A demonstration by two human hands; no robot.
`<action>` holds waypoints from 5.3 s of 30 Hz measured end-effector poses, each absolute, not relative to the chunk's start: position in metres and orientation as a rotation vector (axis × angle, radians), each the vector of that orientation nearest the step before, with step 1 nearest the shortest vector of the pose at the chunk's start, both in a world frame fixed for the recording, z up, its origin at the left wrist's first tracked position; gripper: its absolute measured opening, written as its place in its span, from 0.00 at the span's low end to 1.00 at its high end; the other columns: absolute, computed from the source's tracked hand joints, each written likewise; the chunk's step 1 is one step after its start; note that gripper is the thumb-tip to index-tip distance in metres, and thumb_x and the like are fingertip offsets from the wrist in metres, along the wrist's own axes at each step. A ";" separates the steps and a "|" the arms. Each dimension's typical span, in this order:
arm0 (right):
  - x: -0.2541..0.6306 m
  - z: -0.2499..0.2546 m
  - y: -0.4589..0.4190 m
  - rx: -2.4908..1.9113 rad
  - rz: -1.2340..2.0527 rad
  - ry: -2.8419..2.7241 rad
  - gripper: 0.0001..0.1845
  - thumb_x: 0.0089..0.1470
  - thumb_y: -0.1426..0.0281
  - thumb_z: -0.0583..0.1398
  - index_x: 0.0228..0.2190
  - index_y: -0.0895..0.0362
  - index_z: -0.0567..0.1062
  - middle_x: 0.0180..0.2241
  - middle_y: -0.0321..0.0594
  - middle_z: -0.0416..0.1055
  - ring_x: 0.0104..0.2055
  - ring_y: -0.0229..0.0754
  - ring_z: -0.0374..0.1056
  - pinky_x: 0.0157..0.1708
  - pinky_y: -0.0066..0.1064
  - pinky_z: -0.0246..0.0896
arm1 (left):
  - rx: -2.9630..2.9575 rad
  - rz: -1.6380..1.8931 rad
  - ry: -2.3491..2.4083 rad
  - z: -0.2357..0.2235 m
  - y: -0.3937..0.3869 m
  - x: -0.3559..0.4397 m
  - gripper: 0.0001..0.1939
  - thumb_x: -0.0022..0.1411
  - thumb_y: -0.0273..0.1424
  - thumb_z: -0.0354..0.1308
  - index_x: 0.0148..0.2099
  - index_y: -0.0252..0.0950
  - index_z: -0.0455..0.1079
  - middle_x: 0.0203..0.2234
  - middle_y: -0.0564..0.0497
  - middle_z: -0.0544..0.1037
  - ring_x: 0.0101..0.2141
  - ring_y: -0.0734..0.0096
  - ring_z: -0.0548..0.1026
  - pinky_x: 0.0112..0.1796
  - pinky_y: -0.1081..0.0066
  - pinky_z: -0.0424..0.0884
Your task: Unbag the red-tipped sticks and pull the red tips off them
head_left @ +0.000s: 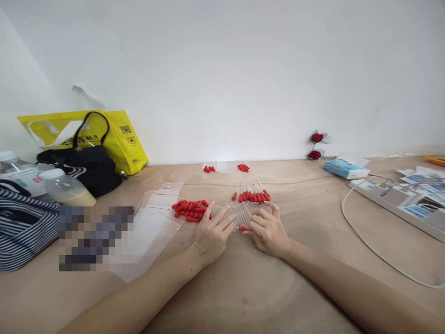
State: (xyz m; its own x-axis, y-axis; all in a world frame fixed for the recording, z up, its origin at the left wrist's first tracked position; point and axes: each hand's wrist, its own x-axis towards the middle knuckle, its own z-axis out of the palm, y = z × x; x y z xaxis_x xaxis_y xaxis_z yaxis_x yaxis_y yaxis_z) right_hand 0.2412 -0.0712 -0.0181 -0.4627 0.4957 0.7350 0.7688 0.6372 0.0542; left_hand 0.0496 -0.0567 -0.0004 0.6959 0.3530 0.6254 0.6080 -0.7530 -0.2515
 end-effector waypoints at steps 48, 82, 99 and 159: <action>0.285 -0.001 -0.022 -1.959 0.083 -1.475 0.15 0.47 0.57 0.53 0.23 0.54 0.70 0.20 0.32 0.69 0.28 0.40 0.64 0.36 0.35 0.41 | -2.682 -0.543 -1.580 0.026 -0.020 0.056 0.12 0.58 0.34 0.50 0.42 0.33 0.67 0.34 0.45 0.74 0.36 0.62 0.72 0.37 0.65 0.67; 0.274 -0.005 -0.040 -1.320 -0.551 -1.652 0.11 0.53 0.64 0.55 0.29 0.53 0.76 0.23 0.36 0.68 0.29 0.38 0.58 0.38 0.35 0.44 | -2.855 -0.872 -0.652 -0.005 -0.012 0.000 0.12 0.61 0.30 0.48 0.45 0.40 0.69 0.42 0.51 0.75 0.50 0.66 0.66 0.51 0.59 0.59; 0.241 -0.011 -0.071 -1.026 0.068 -2.072 0.11 0.54 0.69 0.55 0.38 0.49 0.73 0.32 0.36 0.70 0.35 0.38 0.62 0.37 0.33 0.52 | -2.408 -0.826 -0.709 0.008 -0.046 0.031 0.10 0.61 0.29 0.48 0.32 0.38 0.70 0.23 0.54 0.75 0.31 0.72 0.70 0.49 0.58 0.57; 0.279 -0.009 -0.043 -1.760 -0.159 -1.756 0.17 0.46 0.55 0.54 0.22 0.54 0.73 0.21 0.35 0.70 0.30 0.41 0.61 0.33 0.33 0.38 | -2.618 -0.269 -1.677 0.025 -0.002 0.081 0.13 0.49 0.22 0.49 0.39 0.34 0.67 0.31 0.42 0.75 0.32 0.57 0.75 0.27 0.67 0.67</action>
